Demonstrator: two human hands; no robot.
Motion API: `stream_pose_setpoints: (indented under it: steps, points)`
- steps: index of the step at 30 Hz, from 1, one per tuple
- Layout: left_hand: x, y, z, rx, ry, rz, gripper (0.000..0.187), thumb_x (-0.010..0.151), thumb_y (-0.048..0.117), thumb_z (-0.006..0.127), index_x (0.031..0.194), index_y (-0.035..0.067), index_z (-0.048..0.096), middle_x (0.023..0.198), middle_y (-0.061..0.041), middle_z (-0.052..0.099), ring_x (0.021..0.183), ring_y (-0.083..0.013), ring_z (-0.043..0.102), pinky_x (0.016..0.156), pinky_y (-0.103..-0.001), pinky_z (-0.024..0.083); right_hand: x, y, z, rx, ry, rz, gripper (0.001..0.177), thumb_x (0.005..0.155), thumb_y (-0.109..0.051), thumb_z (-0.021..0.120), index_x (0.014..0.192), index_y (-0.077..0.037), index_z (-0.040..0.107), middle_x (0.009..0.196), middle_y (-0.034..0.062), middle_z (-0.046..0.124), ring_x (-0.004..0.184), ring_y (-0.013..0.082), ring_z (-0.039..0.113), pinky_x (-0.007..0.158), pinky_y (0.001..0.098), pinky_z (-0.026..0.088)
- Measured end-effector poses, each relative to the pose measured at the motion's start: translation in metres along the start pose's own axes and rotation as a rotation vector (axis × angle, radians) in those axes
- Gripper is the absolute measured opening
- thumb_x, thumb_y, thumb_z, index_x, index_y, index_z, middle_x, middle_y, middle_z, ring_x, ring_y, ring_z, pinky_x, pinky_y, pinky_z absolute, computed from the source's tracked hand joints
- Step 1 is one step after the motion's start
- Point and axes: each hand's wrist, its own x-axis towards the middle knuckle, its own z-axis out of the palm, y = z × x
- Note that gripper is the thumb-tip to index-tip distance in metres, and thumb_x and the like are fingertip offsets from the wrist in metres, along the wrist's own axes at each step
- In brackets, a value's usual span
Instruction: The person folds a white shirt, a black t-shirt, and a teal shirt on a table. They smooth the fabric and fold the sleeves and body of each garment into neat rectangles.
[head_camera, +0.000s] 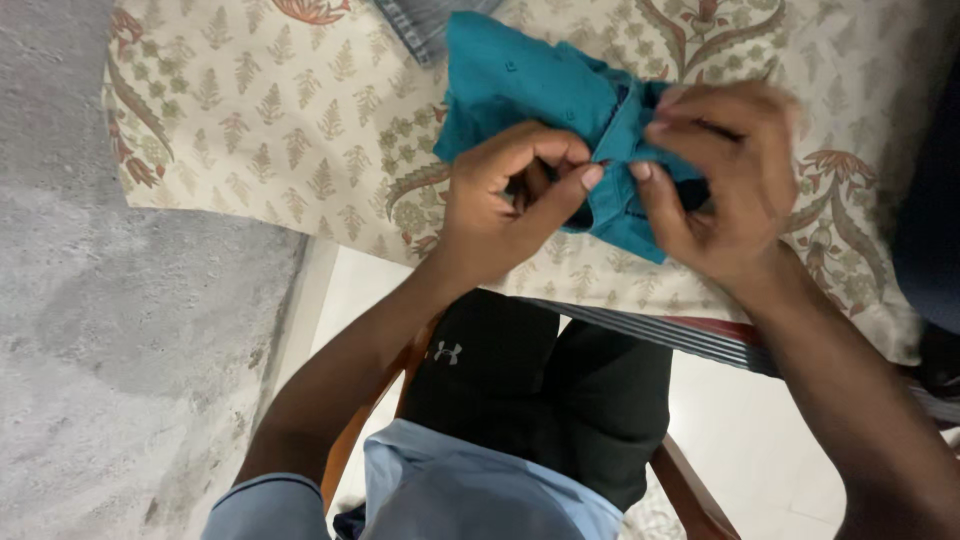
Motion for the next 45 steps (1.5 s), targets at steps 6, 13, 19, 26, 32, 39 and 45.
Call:
stream_pose_setpoints:
  steps: [6, 13, 19, 26, 32, 39, 45]
  points:
    - [0.005, -0.003, -0.004, 0.003, -0.026, 0.024, 0.008, 0.108, 0.007, 0.072, 0.115, 0.004, 0.069, 0.104, -0.001, 0.065, 0.064, -0.0004, 0.051, 0.055, -0.019, 0.038, -0.015, -0.005, -0.007, -0.259, 0.039, -0.177, 0.021, 0.079, -0.005, 0.089, 0.092, -0.006, 0.073, 0.102, 0.0147, 0.061, 0.094, 0.0295, 0.063, 0.078, 0.0424, 0.048]
    - [0.007, -0.003, -0.009, -0.03, -0.101, -0.009, 0.011, 0.108, 0.011, 0.069, 0.116, 0.004, 0.069, 0.105, 0.0, 0.063, 0.062, -0.0009, 0.045, 0.055, -0.019, 0.036, -0.006, -0.018, 0.007, -0.209, 0.038, -0.079, 0.026, 0.083, 0.006, 0.094, 0.097, -0.003, 0.074, 0.099, 0.0121, 0.062, 0.094, 0.0289, 0.061, 0.079, 0.0414, 0.045]
    - [0.005, -0.006, -0.01, -0.111, -0.154, -0.113, 0.012, 0.111, 0.017, 0.067, 0.114, 0.005, 0.066, 0.096, 0.002, 0.057, 0.07, -0.0017, 0.045, 0.062, -0.02, 0.038, -0.003, -0.024, 0.006, -0.184, 0.012, -0.012, 0.029, 0.085, 0.003, 0.095, 0.103, -0.001, 0.074, 0.104, 0.0123, 0.061, 0.099, 0.0276, 0.059, 0.084, 0.0411, 0.045]
    - [0.005, -0.002, -0.012, -0.1, -0.201, -0.127, 0.014, 0.114, 0.018, 0.064, 0.112, 0.004, 0.065, 0.098, 0.002, 0.054, 0.074, -0.0021, 0.047, 0.067, -0.02, 0.041, -0.009, -0.021, 0.006, -0.149, -0.035, 0.067, 0.03, 0.087, 0.0, 0.094, 0.106, -0.003, 0.071, 0.109, 0.013, 0.06, 0.106, 0.0284, 0.055, 0.089, 0.0428, 0.045]
    - [0.002, -0.003, -0.008, -0.055, -0.16, -0.061, 0.011, 0.115, 0.017, 0.064, 0.118, 0.006, 0.062, 0.101, 0.001, 0.056, 0.074, -0.0024, 0.05, 0.066, -0.019, 0.043, -0.009, -0.013, 0.006, -0.092, -0.049, 0.031, 0.028, 0.087, -0.001, 0.093, 0.102, -0.005, 0.069, 0.106, 0.013, 0.059, 0.102, 0.0287, 0.053, 0.087, 0.0424, 0.044]
    - [0.005, -0.003, -0.009, 0.045, -0.15, 0.049, 0.013, 0.111, 0.011, 0.07, 0.12, 0.008, 0.062, 0.106, -0.001, 0.057, 0.072, -0.0035, 0.055, 0.06, -0.02, 0.041, -0.009, -0.014, 0.005, -0.096, -0.053, 0.05, 0.024, 0.089, 0.002, 0.088, 0.102, -0.002, 0.068, 0.107, 0.0153, 0.056, 0.102, 0.0287, 0.053, 0.084, 0.042, 0.044]
    - [0.002, -0.005, -0.004, 0.167, -0.087, 0.155, 0.021, 0.109, 0.006, 0.074, 0.125, 0.01, 0.062, 0.112, -0.001, 0.062, 0.074, -0.0025, 0.061, 0.058, -0.02, 0.045, -0.018, -0.013, 0.006, -0.012, -0.048, 0.145, 0.02, 0.099, 0.001, 0.085, 0.107, 0.0, 0.067, 0.115, 0.0168, 0.054, 0.106, 0.0277, 0.054, 0.086, 0.0372, 0.047]
